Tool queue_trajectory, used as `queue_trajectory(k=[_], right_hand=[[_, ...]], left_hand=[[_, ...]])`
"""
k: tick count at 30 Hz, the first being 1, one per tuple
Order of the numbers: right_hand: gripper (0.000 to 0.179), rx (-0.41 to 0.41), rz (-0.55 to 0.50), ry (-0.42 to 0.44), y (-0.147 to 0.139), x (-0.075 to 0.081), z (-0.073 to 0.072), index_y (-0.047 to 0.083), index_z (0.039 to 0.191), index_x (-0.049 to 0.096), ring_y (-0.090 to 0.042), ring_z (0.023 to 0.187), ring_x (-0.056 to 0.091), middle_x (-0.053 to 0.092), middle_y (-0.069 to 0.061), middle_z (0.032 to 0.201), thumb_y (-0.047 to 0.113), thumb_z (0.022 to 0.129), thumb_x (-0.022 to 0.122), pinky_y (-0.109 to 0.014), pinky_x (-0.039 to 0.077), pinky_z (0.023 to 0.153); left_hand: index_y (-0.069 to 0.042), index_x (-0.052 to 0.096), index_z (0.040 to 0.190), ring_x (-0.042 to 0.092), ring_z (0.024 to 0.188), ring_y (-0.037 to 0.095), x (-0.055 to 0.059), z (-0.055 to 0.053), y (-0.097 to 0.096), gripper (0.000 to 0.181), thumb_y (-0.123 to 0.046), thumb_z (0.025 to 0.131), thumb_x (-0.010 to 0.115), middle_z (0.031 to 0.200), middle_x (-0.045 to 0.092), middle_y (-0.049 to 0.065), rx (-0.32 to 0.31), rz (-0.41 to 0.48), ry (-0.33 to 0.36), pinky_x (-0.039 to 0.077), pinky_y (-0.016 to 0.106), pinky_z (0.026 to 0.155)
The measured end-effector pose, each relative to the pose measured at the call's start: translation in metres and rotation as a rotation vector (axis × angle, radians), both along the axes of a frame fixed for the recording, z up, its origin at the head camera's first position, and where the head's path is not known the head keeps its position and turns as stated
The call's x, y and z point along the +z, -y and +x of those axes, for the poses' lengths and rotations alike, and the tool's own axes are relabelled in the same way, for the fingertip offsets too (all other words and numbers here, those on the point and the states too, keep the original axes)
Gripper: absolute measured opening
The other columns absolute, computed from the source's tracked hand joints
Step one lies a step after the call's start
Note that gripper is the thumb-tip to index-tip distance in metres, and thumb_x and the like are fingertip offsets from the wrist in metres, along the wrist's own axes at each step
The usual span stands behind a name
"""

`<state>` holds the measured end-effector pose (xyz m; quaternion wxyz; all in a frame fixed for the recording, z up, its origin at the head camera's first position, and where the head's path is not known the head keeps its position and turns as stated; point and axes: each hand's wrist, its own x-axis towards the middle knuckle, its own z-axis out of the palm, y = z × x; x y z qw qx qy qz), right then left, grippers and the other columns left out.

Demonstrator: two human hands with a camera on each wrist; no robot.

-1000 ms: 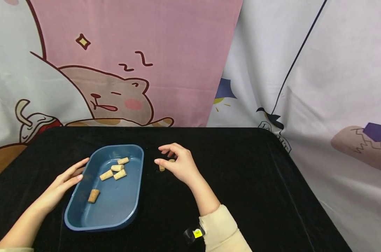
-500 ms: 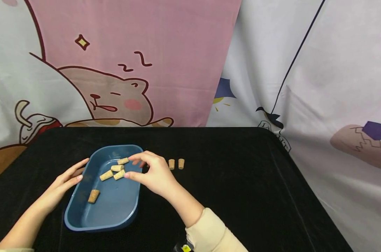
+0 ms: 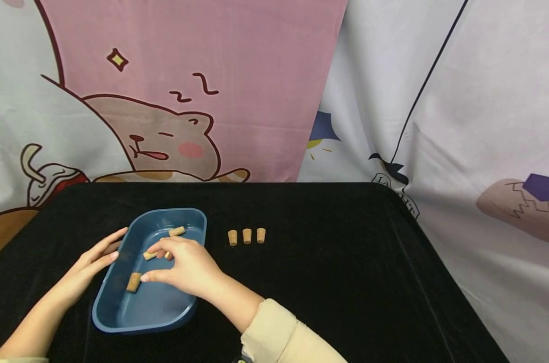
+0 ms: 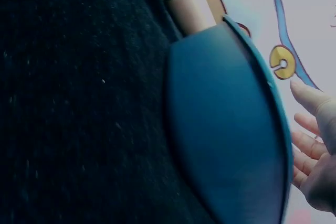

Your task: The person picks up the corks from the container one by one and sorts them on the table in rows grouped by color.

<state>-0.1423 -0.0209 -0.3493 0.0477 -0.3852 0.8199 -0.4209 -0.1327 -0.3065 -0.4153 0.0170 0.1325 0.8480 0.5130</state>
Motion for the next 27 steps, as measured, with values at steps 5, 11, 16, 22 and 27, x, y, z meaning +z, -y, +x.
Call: queue_trajectory(k=[5, 11, 16, 22, 27], right_hand=[[0.045, 0.028, 0.105, 0.014, 0.016, -0.004, -0.002, 0.019, 0.123, 0.064, -0.005, 0.095, 0.059, 0.064, 0.006, 0.108, 0.038, 0.083, 0.074, -0.013, 0.044, 0.075], [0.046, 0.038, 0.241, 0.037, 0.035, -0.008, -0.004, 0.019, 0.122, 0.064, -0.002, 0.091, 0.059, 0.065, 0.008, 0.107, 0.039, 0.082, 0.075, -0.014, 0.043, 0.073], [0.046, 0.016, 0.314, 0.059, 0.048, -0.017, -0.005, 0.021, 0.12, 0.065, 0.002, 0.085, 0.057, 0.065, 0.011, 0.103, 0.04, 0.08, 0.077, -0.013, 0.042, 0.071], [0.046, -0.025, 0.394, 0.098, 0.06, -0.018, -0.007, 0.025, 0.119, 0.065, 0.002, 0.09, 0.057, 0.064, 0.014, 0.102, 0.039, 0.077, 0.079, -0.016, 0.045, 0.074], [0.044, -0.077, 0.436, 0.118, 0.07, -0.016, -0.008, 0.027, 0.116, 0.066, 0.001, 0.084, 0.056, 0.063, 0.013, 0.098, 0.038, 0.076, 0.081, -0.017, 0.044, 0.069]], left_hand=[[-0.014, 0.022, 0.153, 0.048, 0.111, -0.004, 0.0, -0.001, 0.0, 0.053, -0.017, 0.104, 0.04, 0.142, 0.039, 0.029, -0.018, 0.023, -0.016, 0.042, 0.023, 0.086], [-0.014, 0.023, 0.153, 0.048, 0.112, -0.003, -0.001, -0.001, 0.002, 0.052, -0.016, 0.103, 0.04, 0.141, 0.04, 0.029, -0.027, 0.024, -0.031, 0.042, 0.022, 0.086], [-0.016, 0.022, 0.154, 0.046, 0.112, -0.005, 0.0, 0.0, 0.001, 0.053, -0.017, 0.104, 0.039, 0.142, 0.039, 0.029, -0.026, 0.011, -0.019, 0.041, 0.025, 0.086], [-0.016, 0.021, 0.154, 0.046, 0.111, -0.004, 0.001, -0.001, 0.002, 0.053, -0.018, 0.104, 0.038, 0.142, 0.038, 0.03, -0.021, 0.018, 0.004, 0.041, 0.039, 0.089], [-0.016, 0.019, 0.154, 0.045, 0.111, -0.005, 0.0, 0.0, 0.003, 0.053, -0.019, 0.104, 0.038, 0.143, 0.037, 0.03, -0.026, 0.016, 0.012, 0.039, 0.045, 0.089]])
